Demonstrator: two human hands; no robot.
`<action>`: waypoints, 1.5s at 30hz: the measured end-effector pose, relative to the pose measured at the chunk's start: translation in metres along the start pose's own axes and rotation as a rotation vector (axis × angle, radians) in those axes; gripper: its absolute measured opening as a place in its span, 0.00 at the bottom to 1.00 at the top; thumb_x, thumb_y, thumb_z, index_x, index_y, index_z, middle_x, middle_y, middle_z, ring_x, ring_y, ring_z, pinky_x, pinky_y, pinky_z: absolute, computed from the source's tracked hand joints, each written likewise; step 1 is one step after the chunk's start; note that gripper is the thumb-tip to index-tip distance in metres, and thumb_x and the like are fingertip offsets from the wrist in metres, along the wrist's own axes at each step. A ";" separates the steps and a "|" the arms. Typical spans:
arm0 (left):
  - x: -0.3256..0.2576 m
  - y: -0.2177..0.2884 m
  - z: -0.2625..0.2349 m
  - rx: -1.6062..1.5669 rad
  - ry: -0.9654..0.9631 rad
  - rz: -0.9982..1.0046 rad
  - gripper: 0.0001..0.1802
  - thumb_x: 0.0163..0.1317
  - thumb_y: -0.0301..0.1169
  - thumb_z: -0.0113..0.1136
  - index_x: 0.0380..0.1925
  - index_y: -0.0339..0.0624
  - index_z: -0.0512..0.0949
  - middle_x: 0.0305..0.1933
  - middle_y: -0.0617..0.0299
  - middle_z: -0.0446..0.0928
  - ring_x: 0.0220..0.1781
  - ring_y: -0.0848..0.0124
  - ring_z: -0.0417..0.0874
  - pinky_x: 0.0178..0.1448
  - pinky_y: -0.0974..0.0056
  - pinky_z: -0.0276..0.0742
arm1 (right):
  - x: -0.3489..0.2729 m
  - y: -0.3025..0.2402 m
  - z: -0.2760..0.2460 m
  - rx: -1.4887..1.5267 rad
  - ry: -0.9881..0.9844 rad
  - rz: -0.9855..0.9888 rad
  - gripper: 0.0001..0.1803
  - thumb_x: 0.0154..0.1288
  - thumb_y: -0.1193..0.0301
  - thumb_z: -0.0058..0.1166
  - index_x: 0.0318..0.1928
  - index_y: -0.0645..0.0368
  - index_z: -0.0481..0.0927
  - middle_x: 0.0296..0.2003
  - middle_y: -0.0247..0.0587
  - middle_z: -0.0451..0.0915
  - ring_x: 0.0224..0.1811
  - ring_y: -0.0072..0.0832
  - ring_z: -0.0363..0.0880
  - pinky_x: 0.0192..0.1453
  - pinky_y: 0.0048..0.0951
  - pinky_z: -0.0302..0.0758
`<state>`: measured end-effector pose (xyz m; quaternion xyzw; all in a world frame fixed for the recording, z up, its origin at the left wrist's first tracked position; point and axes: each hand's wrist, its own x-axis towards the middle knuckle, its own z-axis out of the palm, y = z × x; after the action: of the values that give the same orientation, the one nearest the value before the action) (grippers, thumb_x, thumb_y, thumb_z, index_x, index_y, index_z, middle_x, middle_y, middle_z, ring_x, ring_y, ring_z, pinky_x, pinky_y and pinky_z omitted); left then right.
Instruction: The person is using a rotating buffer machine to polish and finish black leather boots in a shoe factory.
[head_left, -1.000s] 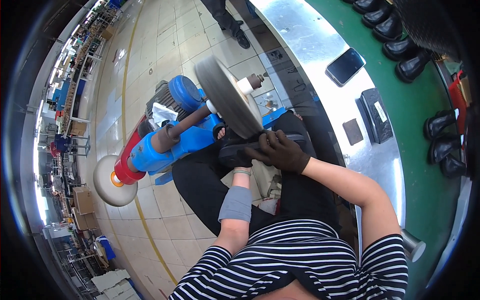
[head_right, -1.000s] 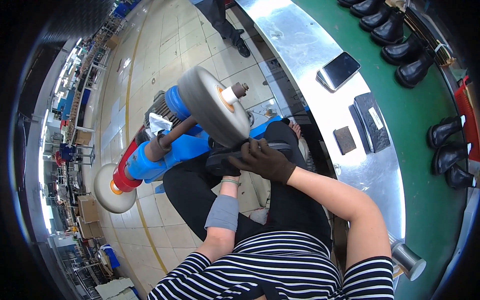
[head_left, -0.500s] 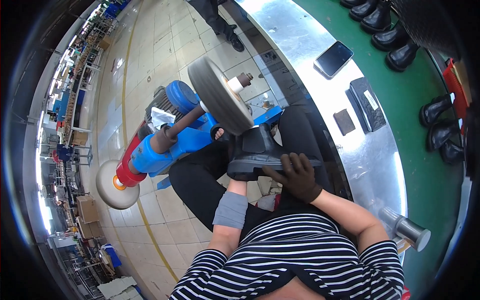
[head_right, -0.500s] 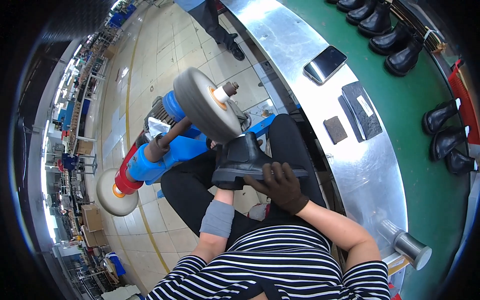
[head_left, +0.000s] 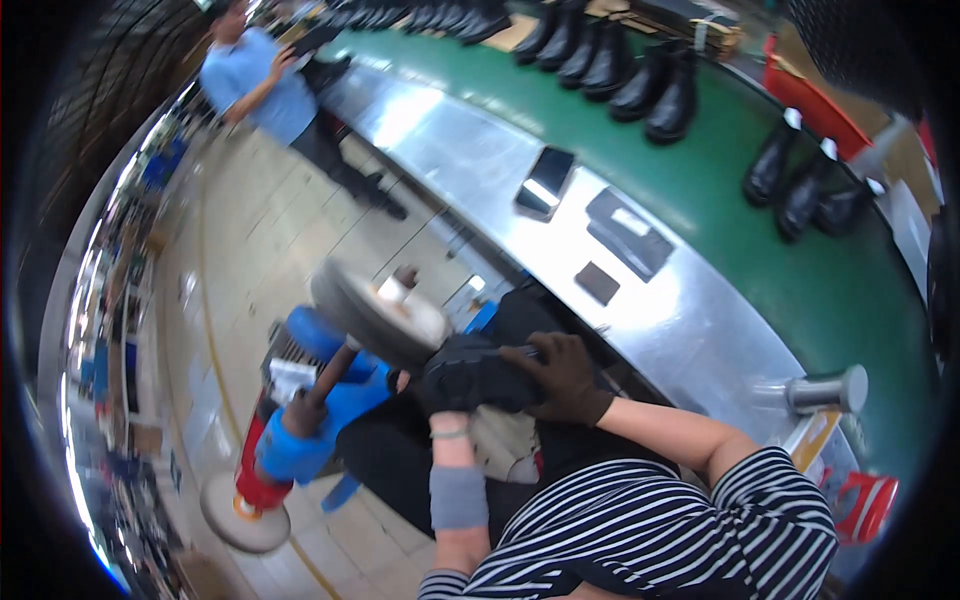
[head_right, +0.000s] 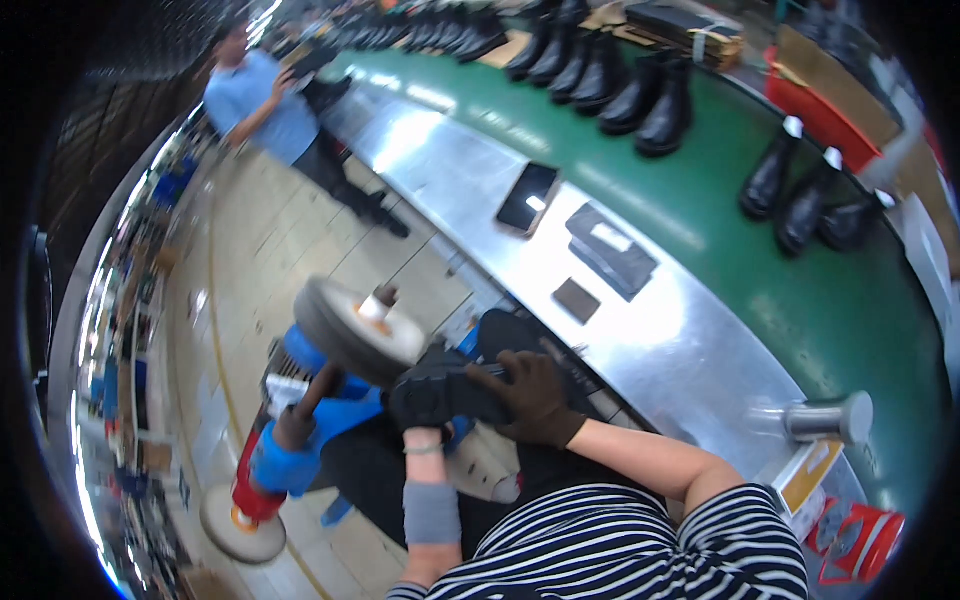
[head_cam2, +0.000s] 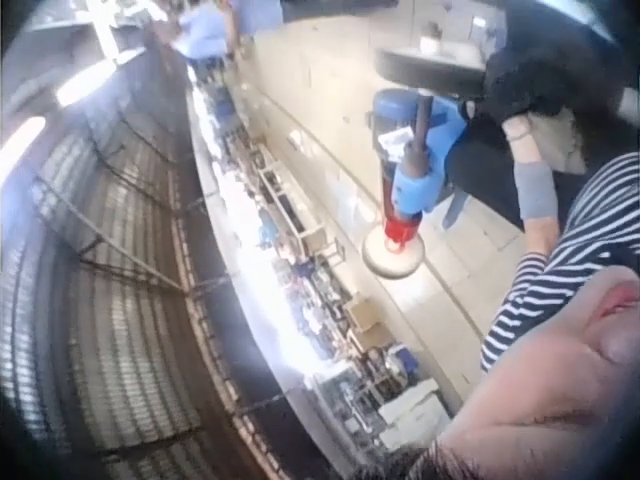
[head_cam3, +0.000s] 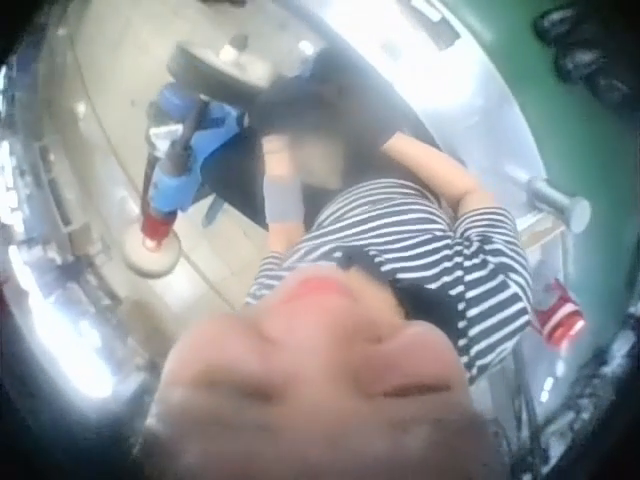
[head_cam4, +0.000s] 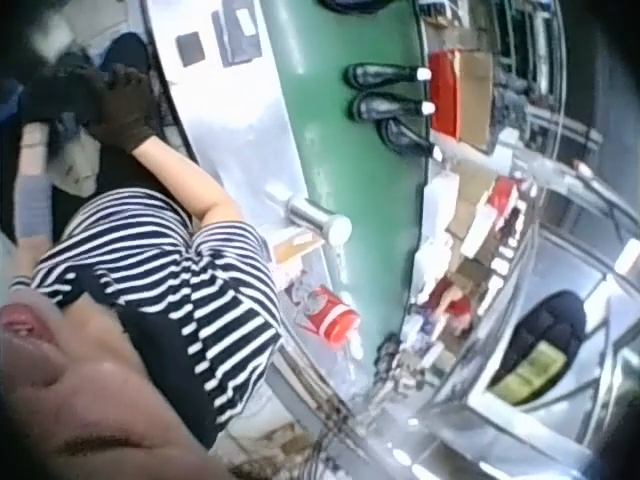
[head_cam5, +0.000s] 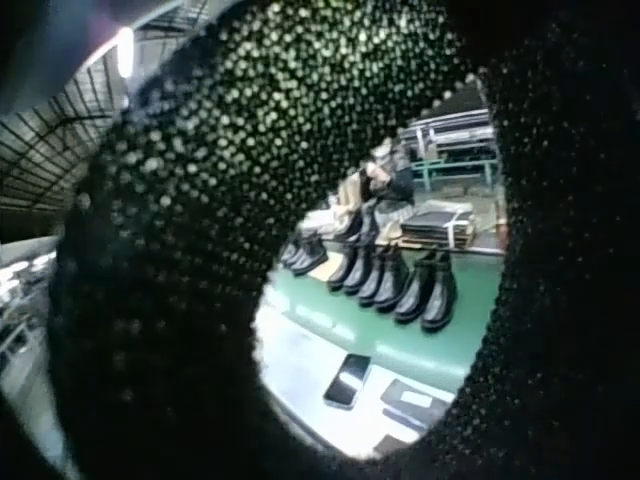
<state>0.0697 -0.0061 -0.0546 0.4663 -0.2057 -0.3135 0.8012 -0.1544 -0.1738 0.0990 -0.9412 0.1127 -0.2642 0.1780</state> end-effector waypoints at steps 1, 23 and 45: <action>0.003 0.004 0.011 -0.219 -0.045 -0.041 0.33 0.65 0.55 0.34 0.60 0.44 0.66 0.61 0.54 0.68 0.63 0.62 0.67 0.67 0.58 0.61 | 0.000 0.005 -0.005 0.093 -0.012 0.040 0.47 0.34 0.56 0.67 0.62 0.40 0.67 0.48 0.44 0.67 0.50 0.41 0.66 0.53 0.43 0.63; -0.094 0.214 0.096 0.663 0.094 0.046 0.18 0.68 0.30 0.45 0.55 0.35 0.67 0.54 0.50 0.73 0.55 0.56 0.76 0.56 0.61 0.74 | 0.051 0.415 -0.164 1.317 1.097 0.613 0.39 0.47 0.55 0.68 0.54 0.66 0.68 0.54 0.55 0.72 0.55 0.46 0.71 0.59 0.49 0.68; -0.037 0.155 0.073 1.971 0.743 -0.329 0.17 0.56 0.43 0.52 0.40 0.50 0.83 0.49 0.60 0.78 0.51 0.53 0.76 0.53 0.53 0.76 | 0.023 0.360 -0.022 0.074 0.484 0.711 0.27 0.63 0.67 0.45 0.62 0.63 0.65 0.59 0.55 0.67 0.62 0.47 0.65 0.66 0.37 0.62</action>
<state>0.0455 0.0311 0.1147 0.9973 -0.0458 0.0490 0.0305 -0.1894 -0.5155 -0.0149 -0.7477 0.4590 -0.4034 0.2599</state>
